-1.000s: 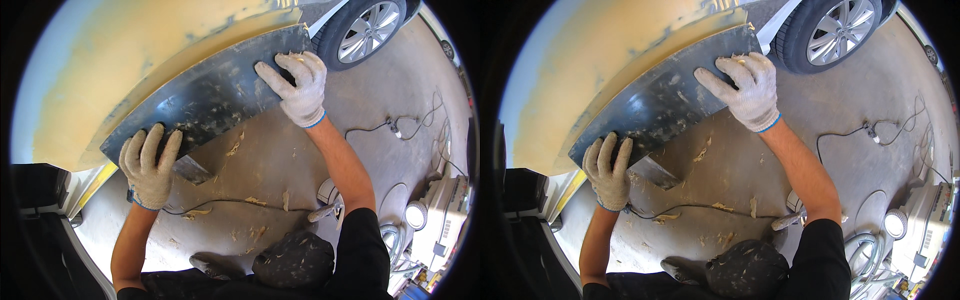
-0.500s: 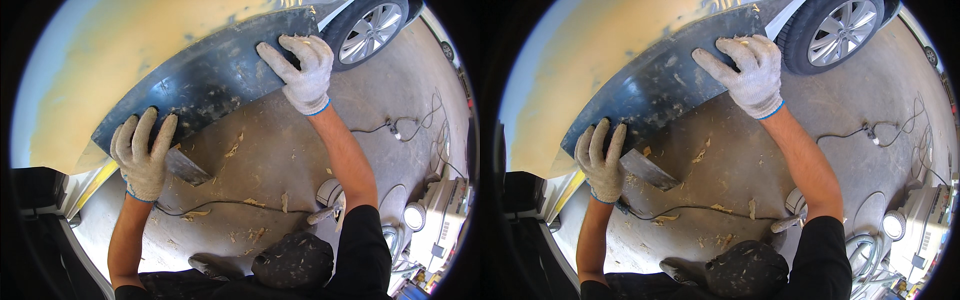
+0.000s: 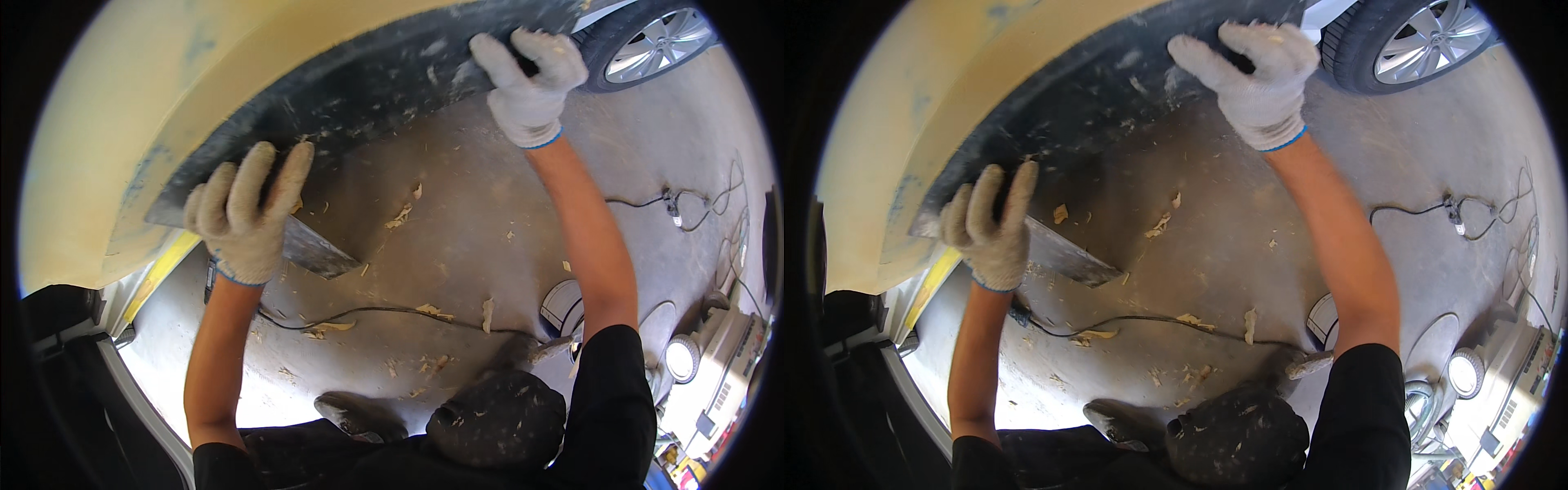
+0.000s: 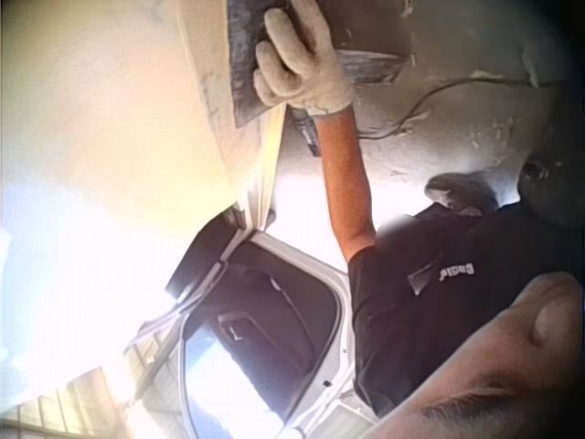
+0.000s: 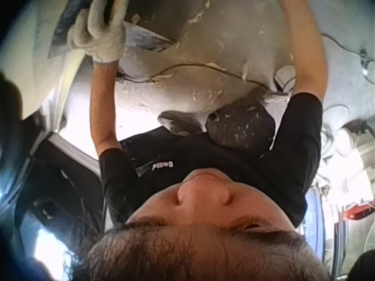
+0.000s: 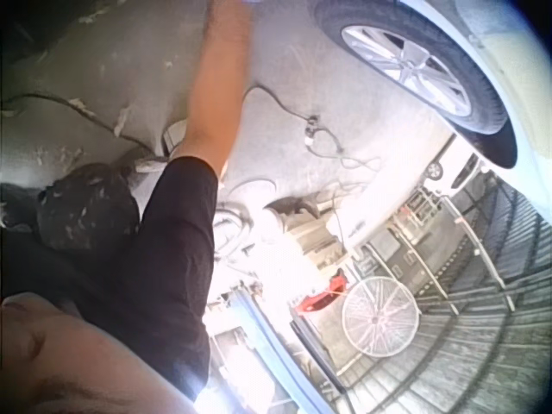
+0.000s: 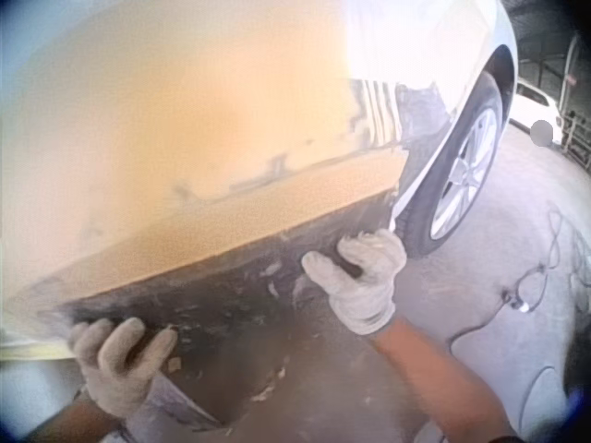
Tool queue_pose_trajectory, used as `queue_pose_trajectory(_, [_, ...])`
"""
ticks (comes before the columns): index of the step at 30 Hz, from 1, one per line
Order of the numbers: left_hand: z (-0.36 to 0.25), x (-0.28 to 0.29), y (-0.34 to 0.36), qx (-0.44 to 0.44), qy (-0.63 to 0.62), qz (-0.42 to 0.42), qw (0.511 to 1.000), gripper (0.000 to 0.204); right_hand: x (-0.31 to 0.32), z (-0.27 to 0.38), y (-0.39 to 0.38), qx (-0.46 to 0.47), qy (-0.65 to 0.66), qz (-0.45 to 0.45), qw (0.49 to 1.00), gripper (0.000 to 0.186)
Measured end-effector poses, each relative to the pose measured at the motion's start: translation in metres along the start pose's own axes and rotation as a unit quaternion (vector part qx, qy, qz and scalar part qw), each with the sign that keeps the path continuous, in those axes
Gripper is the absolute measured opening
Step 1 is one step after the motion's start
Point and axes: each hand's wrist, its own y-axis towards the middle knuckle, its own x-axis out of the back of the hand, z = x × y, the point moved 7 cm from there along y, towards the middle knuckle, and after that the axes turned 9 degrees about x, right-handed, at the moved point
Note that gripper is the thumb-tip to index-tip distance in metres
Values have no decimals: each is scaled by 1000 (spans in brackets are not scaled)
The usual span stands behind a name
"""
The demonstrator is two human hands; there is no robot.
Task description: The person applies a yellow body filler to the side of a white car using a putty knife and a sanding block. They spread the filler along the lower panel, then smooth and level the surface with the sanding block, repeating the process to refine the finish.
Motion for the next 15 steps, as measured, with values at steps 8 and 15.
queue_pose_trajectory(8, [-37, -21, -50, 24, -60, 110, 992, 52, -4, 46, -57, -38, -29, 114, 992, 52])
queue_pose_trajectory(15, [-33, 59, -6, 9, -148, 166, 975, 56, 55, 47, -11, -40, -30, 120, 992, 57])
